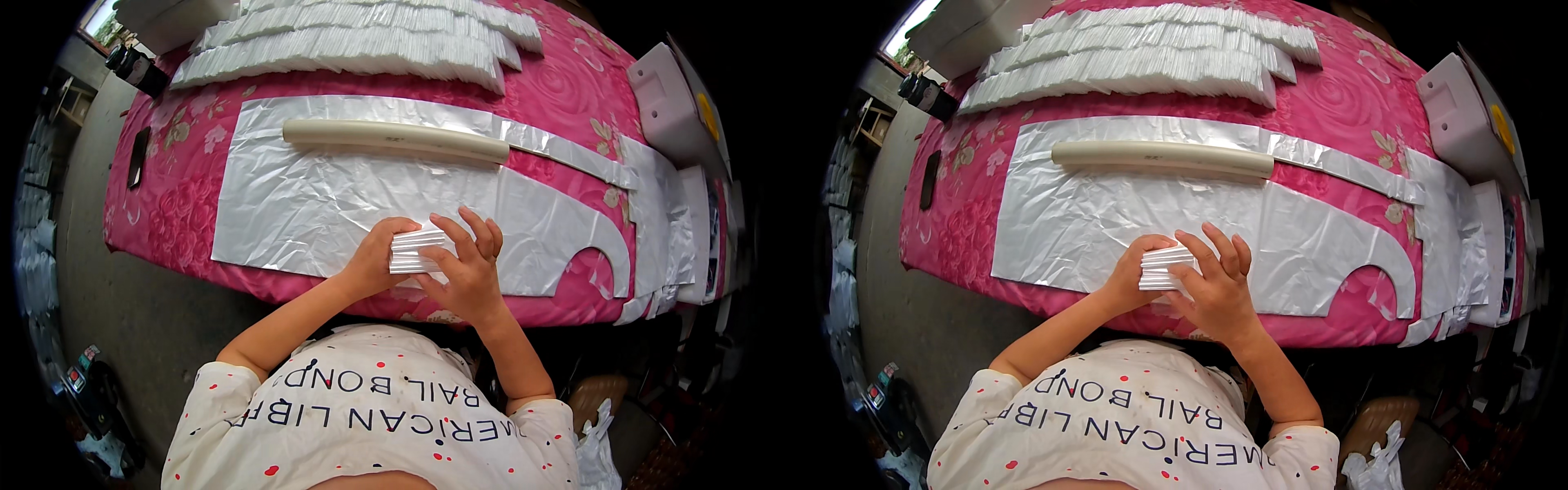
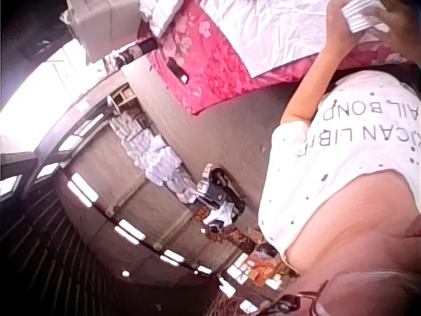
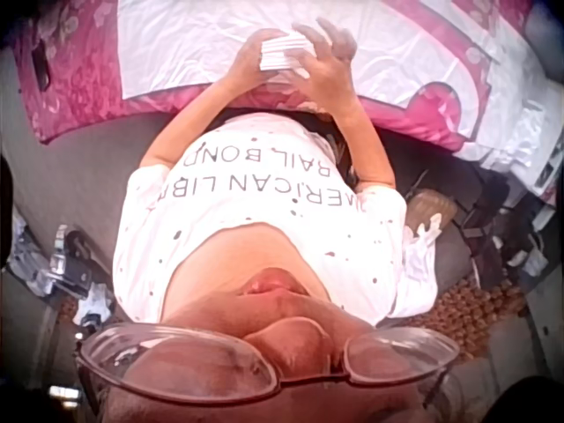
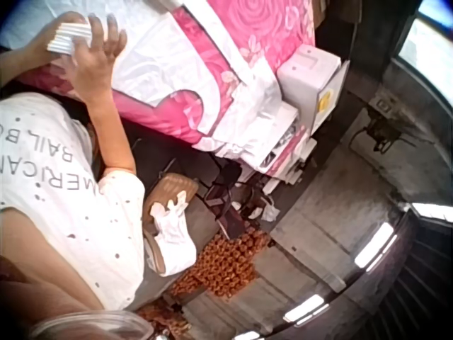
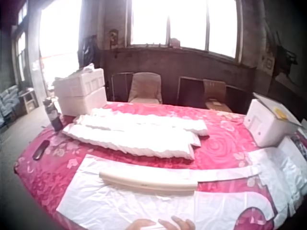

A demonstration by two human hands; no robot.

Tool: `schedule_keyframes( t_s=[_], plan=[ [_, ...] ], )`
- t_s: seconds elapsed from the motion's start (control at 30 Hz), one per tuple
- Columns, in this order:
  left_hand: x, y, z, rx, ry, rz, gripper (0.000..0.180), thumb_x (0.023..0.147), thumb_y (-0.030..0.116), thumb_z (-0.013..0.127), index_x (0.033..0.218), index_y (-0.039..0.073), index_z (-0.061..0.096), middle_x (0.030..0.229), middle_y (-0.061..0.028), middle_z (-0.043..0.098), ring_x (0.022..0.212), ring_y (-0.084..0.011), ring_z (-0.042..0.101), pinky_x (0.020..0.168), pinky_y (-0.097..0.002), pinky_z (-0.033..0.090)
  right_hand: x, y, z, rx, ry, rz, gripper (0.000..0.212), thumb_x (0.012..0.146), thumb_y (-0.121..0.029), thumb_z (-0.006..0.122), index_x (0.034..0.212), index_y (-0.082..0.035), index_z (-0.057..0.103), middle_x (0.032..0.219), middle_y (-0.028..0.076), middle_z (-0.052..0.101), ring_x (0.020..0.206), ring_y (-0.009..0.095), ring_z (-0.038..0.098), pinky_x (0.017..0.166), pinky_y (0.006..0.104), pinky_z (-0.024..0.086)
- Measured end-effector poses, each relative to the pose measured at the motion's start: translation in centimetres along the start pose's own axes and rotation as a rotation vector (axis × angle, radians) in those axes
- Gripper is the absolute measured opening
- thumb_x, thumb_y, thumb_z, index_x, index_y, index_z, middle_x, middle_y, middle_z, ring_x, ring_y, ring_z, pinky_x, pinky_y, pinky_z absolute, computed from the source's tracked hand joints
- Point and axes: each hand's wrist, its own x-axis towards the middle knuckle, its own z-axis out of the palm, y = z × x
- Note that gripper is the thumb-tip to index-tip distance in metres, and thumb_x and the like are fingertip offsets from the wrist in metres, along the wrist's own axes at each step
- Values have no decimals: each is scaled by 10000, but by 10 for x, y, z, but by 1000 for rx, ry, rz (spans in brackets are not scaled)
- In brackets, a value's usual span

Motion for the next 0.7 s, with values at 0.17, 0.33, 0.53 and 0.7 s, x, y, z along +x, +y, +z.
schedule_keyframes(
  t_s=[0.17, 0.33, 0.53, 0.7],
  plan=[
    [1, 4, -2, 19, 7, 15, 659, 595, 48, 787, 1156, 94, 446, 1114, -107, 522, 1021, -304, 516, 869, -375, 434, 5, 2, -1, 93, -41, 64, 266, 582, -144, 765, 814, -140, 635, 1217, 15, 526, 1244, 260, 356, 1052, 433, 173],
    [1, 1, -1, 75, -5, 15, 589, 610, 47, 777, 1119, 99, 484, 1087, -102, 540, 1005, -302, 526, 857, -374, 439, 8, 7, 2, 178, -77, 24, 310, 600, -75, 742, 884, -115, 623, 1125, 27, 567, 1150, 232, 461, 1033, 436, 239],
    [2, 1, 0, 140, -29, 81, 519, 642, 60, 758, 1095, 90, 505, 1092, -105, 540, 997, -300, 528, 856, -373, 434, 18, 6, 5, 201, -142, 24, 332, 636, -24, 724, 944, -76, 612, 937, 72, 596, 892, 243, 571, 893, 403, 409],
    [9, 15, -17, -37, 34, -108, 539, 681, 48, 729, 1151, 76, 467, 1171, -115, 520, 1085, -295, 497, 925, -370, 402, 14, 21, 7, 683, -68, 296, 272, 733, 66, 646, 981, -28, 585, 911, 63, 599, 842, 161, 585, 788, 295, 476]
  ],
)
